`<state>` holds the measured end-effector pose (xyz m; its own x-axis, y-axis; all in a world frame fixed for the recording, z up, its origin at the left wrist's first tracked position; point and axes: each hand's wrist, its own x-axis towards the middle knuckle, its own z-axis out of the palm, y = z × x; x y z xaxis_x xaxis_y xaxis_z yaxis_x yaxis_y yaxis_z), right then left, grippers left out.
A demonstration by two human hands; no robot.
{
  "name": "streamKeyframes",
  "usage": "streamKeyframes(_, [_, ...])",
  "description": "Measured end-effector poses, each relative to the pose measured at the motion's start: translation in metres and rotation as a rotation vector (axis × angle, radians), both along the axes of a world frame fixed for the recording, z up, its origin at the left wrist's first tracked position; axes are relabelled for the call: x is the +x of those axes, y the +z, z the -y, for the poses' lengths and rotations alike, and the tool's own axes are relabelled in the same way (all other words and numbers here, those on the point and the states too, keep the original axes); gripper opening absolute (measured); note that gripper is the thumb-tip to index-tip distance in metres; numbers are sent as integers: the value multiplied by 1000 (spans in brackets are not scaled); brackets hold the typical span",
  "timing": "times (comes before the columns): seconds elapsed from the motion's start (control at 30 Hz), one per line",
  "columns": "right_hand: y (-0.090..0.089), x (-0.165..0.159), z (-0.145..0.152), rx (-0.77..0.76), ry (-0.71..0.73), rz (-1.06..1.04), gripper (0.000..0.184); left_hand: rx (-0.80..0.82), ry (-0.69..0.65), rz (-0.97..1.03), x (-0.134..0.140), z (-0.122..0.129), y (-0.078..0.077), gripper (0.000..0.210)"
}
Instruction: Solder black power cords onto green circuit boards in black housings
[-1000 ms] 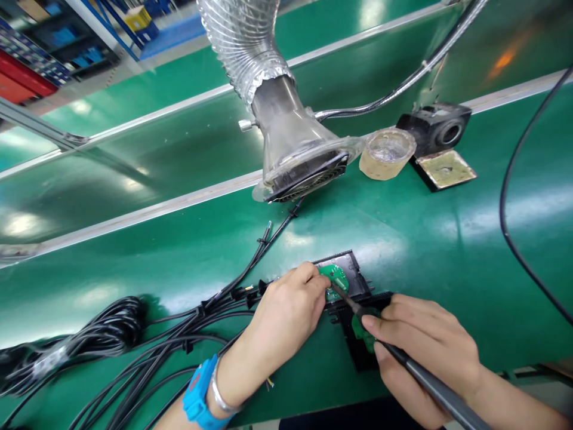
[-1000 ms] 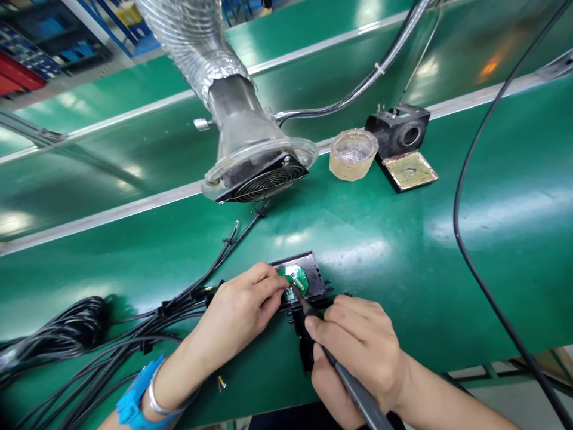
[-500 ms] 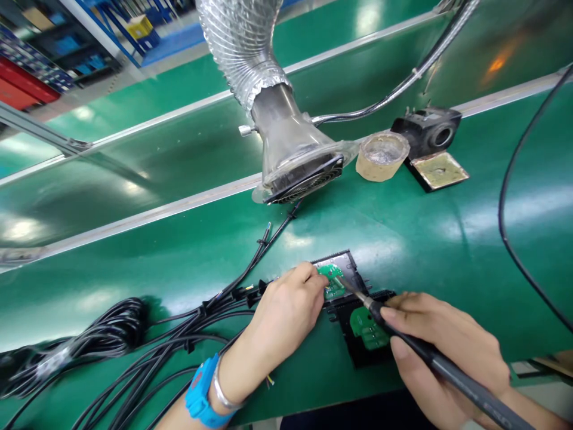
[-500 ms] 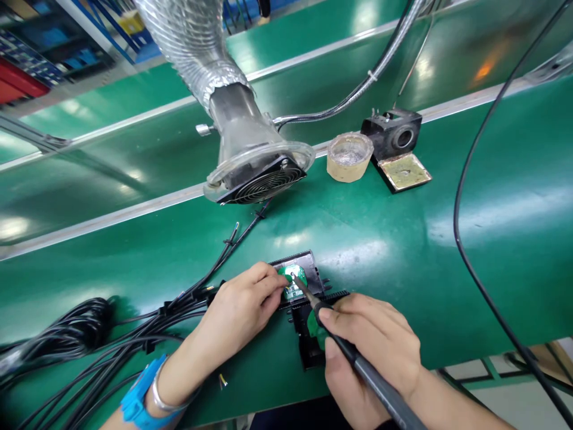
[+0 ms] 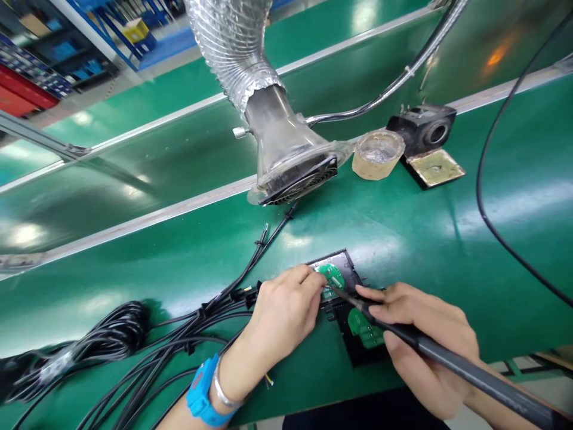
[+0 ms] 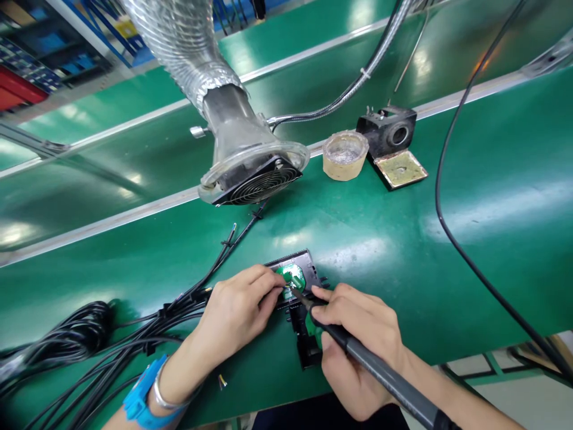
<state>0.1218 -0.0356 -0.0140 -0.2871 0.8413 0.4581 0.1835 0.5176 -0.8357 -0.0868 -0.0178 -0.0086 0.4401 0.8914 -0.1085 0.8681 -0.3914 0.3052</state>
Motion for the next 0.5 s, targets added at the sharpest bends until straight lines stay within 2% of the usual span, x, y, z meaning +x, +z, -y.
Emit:
streamKeyframes(0.3, [-4,-3,-2,4,-6,-29,26,191,-133,-80,5,8,1,17])
streamKeyframes(0.5, [-2,-5,0,-23,-42,-36,21,201,-100,-111,10,10,1,16])
